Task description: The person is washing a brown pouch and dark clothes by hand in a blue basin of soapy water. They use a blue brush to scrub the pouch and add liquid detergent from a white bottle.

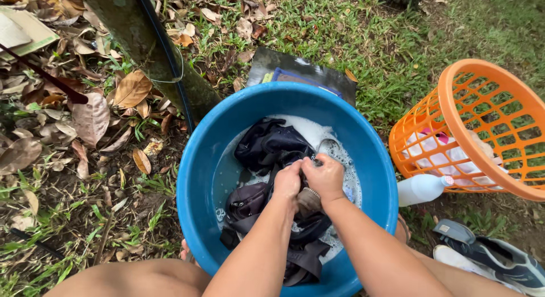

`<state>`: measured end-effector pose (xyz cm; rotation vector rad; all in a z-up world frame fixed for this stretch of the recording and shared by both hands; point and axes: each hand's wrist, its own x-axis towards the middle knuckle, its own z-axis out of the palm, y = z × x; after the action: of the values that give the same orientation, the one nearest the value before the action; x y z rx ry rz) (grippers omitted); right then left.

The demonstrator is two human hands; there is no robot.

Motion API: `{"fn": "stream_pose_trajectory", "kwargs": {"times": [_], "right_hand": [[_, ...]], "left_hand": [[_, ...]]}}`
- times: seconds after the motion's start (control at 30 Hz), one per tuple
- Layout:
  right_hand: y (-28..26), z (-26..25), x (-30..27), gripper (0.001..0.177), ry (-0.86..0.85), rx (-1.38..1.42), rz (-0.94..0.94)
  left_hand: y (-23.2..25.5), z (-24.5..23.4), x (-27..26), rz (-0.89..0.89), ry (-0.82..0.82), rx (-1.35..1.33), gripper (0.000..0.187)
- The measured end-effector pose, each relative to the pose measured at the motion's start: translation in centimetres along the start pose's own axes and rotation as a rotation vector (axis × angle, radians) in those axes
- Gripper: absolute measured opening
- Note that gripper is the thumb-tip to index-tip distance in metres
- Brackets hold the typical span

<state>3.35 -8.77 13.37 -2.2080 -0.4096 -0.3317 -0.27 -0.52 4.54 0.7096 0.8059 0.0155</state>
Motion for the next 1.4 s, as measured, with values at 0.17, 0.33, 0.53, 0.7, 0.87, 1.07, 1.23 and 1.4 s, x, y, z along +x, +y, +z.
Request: {"fn": "stream_pose_trajectory", "kwargs": {"times": [0.17, 0.33, 0.53, 0.7, 0.87, 1.07, 1.23, 1.4], "right_hand": [[-1.7, -0.4, -1.1, 0.034, -0.101, -0.060, 0.244], [-8.3, -4.4, -6.3, 0.034, -0.328, 0.300, -0.255], [-4.5, -3.0, -1.8, 0.030, 0.001, 0.035, -0.144], [1.7, -2.3, -0.8, 0.035, 0.091, -0.172, -0.103], [7.4, -5.9, 0.9, 0.046, 0.152, -0.344, 0.336], [4.2, -5.6, -0.5, 0.033, 0.095, 0.533, 0.559], [0.5, -8.8, 1.1, 0.035, -0.382, 0.902, 0.850], [0.7, -9.8, 3.3, 0.045, -0.442, 0.463, 0.265]], "left_hand": [[-0.2, -0.7, 0.1, -0.004, 0.007, 0.042, 0.030], [-4.3, -3.7, 4.1, 0.085, -0.252, 0.122, 0.032], [-3.0, -0.6, 1.6, -0.131, -0.143, -0.118, 0.029], [1.3, 2.0, -3.3, -0.124, -0.149, 0.000, 0.038], [3.6, 2.0, -4.5, 0.152, -0.016, 0.212, 0.049], [6.8, 5.2, -8.9, 0.629, -0.219, 0.985, 0.076], [10.6, 6.1, -11.9, 0.383, -0.310, 1.457, 0.075], [8.8, 5.4, -9.8, 0.418, -0.294, 1.173, 0.035]]}}
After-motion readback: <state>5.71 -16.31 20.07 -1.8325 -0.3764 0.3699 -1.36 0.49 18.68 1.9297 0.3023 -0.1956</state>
